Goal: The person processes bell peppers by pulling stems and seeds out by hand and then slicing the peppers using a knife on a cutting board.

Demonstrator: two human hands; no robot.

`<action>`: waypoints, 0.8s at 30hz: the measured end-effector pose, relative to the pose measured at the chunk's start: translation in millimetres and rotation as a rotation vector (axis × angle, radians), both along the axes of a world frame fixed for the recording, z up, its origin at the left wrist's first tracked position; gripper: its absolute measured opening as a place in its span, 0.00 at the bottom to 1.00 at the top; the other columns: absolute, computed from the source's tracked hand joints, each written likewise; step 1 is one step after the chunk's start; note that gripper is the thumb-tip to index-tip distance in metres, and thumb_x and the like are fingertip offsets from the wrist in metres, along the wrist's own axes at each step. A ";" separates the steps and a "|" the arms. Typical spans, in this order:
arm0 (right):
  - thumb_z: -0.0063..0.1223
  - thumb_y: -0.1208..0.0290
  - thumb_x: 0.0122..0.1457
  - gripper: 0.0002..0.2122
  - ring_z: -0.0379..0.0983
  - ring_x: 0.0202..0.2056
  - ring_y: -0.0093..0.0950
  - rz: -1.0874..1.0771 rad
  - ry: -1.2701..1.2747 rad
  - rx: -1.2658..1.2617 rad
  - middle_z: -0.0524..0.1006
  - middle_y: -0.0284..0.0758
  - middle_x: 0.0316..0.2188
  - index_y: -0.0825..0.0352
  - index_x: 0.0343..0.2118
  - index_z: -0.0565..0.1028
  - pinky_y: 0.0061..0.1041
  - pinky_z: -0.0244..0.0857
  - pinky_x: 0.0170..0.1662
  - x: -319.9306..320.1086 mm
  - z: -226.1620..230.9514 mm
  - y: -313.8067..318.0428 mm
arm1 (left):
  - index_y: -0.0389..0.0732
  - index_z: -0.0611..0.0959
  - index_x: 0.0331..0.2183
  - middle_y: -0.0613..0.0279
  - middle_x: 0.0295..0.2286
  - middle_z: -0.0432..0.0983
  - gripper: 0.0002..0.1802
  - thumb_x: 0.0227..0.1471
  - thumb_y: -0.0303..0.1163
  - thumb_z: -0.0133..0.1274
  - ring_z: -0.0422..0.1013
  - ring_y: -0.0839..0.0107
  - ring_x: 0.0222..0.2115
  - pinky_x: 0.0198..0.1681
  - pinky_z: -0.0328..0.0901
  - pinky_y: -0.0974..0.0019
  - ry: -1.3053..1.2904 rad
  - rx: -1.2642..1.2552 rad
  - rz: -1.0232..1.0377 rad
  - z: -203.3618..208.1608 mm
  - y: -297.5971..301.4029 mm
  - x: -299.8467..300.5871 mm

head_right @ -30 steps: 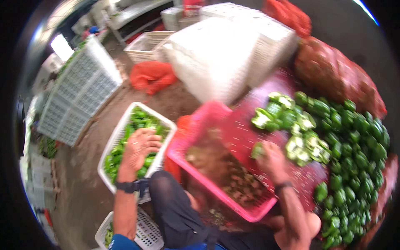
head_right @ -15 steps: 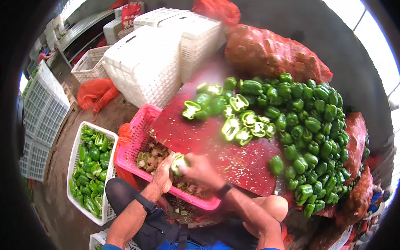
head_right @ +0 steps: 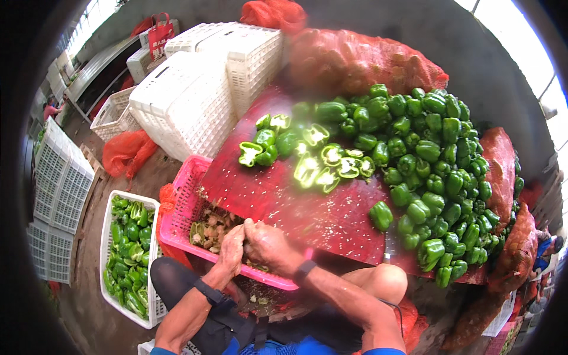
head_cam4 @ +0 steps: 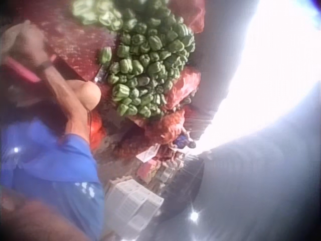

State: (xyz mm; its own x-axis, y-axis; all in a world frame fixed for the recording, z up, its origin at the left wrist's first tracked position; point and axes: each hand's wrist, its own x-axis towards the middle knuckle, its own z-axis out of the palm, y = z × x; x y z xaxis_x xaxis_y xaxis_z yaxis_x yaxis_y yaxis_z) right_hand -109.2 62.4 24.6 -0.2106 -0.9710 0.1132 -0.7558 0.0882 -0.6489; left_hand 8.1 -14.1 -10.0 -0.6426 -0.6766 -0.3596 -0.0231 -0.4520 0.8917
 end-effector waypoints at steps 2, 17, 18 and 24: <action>0.52 0.74 0.55 0.10 0.71 0.27 0.49 0.029 -0.052 -0.129 0.71 0.48 0.23 0.69 0.37 0.65 0.44 0.65 0.30 -4.0 1.2 4.1 | 0.31 0.80 0.42 0.56 0.37 0.79 0.19 0.64 0.37 0.42 0.72 0.68 0.39 0.44 0.66 0.64 -0.033 -0.185 0.016 -18.9 -0.9 1.0; 0.57 0.71 0.57 0.21 0.76 0.42 0.29 -0.159 -0.950 0.159 0.77 0.46 0.40 0.73 0.53 0.71 0.31 0.72 0.42 -22.2 24.1 2.1 | 0.34 0.79 0.39 0.46 0.34 0.77 0.13 0.48 0.23 0.55 0.75 0.49 0.34 0.37 0.71 0.55 -0.091 -1.069 -0.120 7.4 -15.7 10.6; 0.57 0.71 0.57 0.21 0.76 0.42 0.29 -0.161 -0.949 0.156 0.77 0.46 0.40 0.73 0.53 0.71 0.31 0.72 0.42 -22.3 16.3 4.1 | 0.34 0.79 0.39 0.46 0.34 0.77 0.13 0.48 0.23 0.55 0.75 0.49 0.34 0.37 0.71 0.55 -0.088 -1.071 -0.122 4.5 -16.1 9.5; 0.62 0.64 0.54 0.23 0.75 0.39 0.26 -0.002 -0.670 0.253 0.79 0.41 0.37 0.71 0.49 0.71 0.32 0.70 0.42 -19.0 6.2 -2.8 | 0.36 0.78 0.36 0.51 0.29 0.74 0.09 0.49 0.25 0.54 0.73 0.52 0.31 0.33 0.70 0.53 -0.238 -1.023 -0.231 7.3 -17.6 10.5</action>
